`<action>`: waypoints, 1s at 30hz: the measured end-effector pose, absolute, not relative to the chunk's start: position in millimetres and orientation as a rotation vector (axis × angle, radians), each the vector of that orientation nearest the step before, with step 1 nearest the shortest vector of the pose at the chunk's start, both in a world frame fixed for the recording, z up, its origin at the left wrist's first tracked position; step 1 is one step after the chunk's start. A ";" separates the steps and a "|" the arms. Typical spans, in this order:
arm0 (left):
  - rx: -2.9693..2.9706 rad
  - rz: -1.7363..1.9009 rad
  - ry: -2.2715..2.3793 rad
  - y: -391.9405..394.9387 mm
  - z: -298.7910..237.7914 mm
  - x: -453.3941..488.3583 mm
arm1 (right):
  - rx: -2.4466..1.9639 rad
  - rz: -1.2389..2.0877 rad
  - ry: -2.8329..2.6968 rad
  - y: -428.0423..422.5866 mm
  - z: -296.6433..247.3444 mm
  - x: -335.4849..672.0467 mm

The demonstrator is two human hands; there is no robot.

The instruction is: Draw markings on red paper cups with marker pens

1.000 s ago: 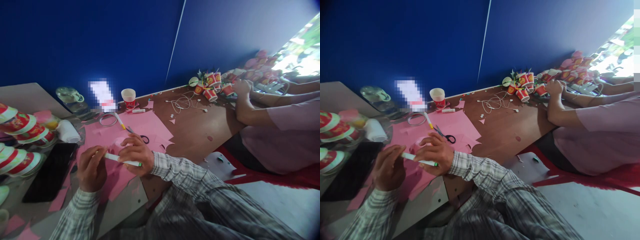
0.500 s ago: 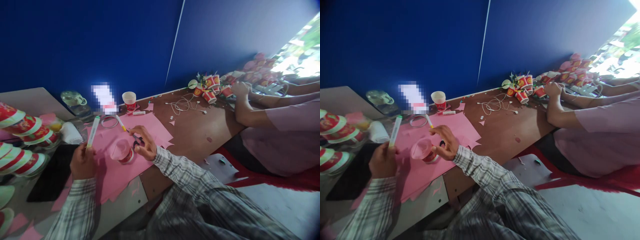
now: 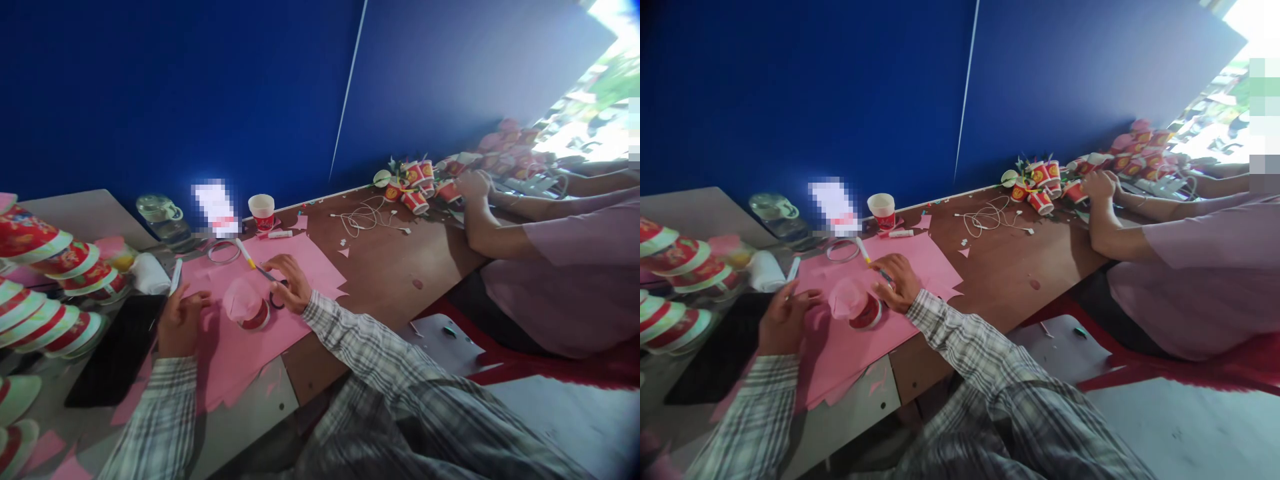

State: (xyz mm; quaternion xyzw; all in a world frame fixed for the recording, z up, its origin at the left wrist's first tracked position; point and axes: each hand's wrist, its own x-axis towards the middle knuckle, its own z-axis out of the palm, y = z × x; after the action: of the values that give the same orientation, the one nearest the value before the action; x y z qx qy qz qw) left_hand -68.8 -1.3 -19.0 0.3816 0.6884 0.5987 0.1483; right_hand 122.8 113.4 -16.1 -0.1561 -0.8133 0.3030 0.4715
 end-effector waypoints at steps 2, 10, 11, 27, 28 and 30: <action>1.080 1.708 2.097 -4.0 -16.3 -68.4 | -0.489 0.758 -1.948 117.5 -17.9 121.3; 1.055 1.796 2.173 -10.2 -1.3 -64.0 | -0.901 0.784 -1.884 142.4 -33.0 110.5; 1.055 1.816 2.155 -10.8 1.2 -62.0 | -0.937 0.798 -1.900 146.1 -33.5 108.2; 1.239 1.780 2.199 -10.7 -10.4 -66.9 | -1.261 0.998 -2.446 187.6 -9.7 8.4; 1.237 1.789 2.198 -10.6 -12.4 -68.3 | -1.259 1.014 -2.436 188.0 -6.2 9.0; 1.225 1.824 2.183 -10.0 -15.9 -70.3 | -1.251 1.049 -2.401 190.5 2.8 14.5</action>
State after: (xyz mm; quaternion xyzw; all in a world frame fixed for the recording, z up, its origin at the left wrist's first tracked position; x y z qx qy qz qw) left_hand -70.3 -10.0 -15.9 0.3955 0.7047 0.5886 0.0223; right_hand 14.5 190.5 2.8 -0.4278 -0.8211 0.3587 0.1191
